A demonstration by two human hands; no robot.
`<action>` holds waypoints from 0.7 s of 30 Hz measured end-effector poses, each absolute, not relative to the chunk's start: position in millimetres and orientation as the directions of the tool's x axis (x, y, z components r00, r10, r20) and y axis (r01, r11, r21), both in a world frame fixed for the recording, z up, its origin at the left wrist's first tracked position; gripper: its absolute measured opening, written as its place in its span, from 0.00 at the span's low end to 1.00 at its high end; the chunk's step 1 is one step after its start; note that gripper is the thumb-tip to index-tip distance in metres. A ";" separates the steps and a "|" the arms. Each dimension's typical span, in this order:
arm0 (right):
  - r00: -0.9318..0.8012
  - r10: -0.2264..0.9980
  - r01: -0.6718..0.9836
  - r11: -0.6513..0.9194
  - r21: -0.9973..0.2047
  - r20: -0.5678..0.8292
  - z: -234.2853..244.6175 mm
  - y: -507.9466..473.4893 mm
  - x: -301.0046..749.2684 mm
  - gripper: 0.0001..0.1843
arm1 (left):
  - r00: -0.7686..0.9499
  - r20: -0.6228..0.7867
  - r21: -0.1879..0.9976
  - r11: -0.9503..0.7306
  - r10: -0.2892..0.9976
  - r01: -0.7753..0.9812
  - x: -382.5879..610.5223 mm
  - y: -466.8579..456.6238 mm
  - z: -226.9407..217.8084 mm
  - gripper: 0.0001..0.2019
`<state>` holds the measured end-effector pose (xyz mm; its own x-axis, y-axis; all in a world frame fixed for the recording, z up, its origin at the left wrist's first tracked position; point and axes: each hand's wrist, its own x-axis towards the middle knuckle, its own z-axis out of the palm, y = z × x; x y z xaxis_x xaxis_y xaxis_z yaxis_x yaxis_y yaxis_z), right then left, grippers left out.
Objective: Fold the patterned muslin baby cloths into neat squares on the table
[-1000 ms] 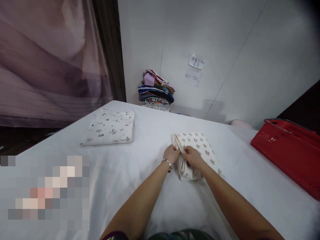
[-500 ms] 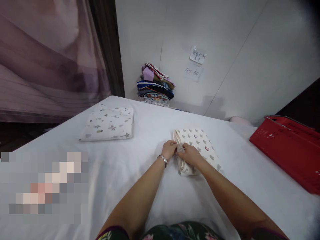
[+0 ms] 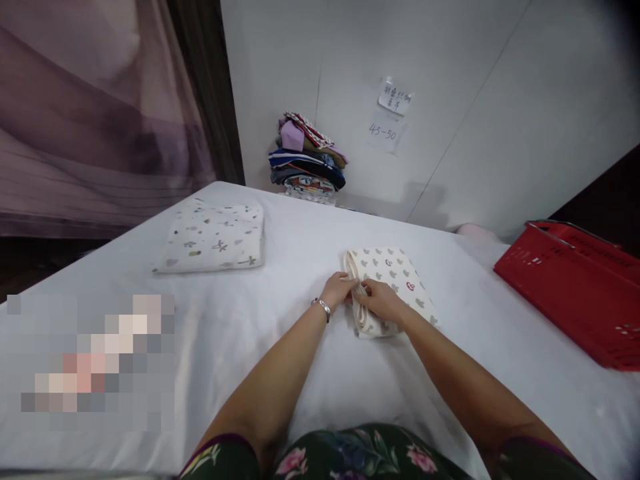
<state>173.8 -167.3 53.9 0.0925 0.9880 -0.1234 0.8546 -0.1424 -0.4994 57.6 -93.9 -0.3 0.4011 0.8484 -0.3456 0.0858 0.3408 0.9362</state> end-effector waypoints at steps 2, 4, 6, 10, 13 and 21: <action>0.066 0.993 0.855 -0.105 -0.508 -0.095 56.4 -177.7 174.7 0.12 | 0.385 -0.307 0.952 0.284 0.870 0.117 60.2 -94.5 -6.5 0.26; 0.092 0.996 0.883 -0.082 -0.462 -0.001 56.5 -193.2 176.4 0.13 | 0.367 -0.270 0.962 0.231 0.890 0.146 62.5 -94.2 -13.5 0.28; 0.077 0.988 0.914 -0.017 -0.405 0.132 52.5 -213.0 178.1 0.14 | 0.351 -0.246 0.965 0.196 0.903 0.171 63.9 -93.2 -19.3 0.29; -0.148 0.926 0.937 0.244 -0.251 0.348 32.6 -249.1 181.3 0.19 | 0.338 -0.231 0.964 0.169 0.912 0.204 64.5 -92.2 -23.2 0.29; -0.239 0.883 0.940 0.315 -0.131 0.403 16.4 -258.1 183.7 0.22 | 0.333 -0.230 0.961 0.159 0.915 0.226 65.0 -94.2 -19.7 0.29; -0.304 0.845 0.914 0.388 -0.115 0.439 15.8 -253.0 198.3 0.22 | 0.341 -0.159 0.943 0.041 0.927 0.329 65.3 -100.1 -7.4 0.34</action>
<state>198.3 -253.0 15.8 -0.3035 0.8454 0.4395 0.9145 0.3880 -0.1148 65.3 -100.1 -7.4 0.3407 0.9266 -0.1590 0.3293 0.0408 0.9433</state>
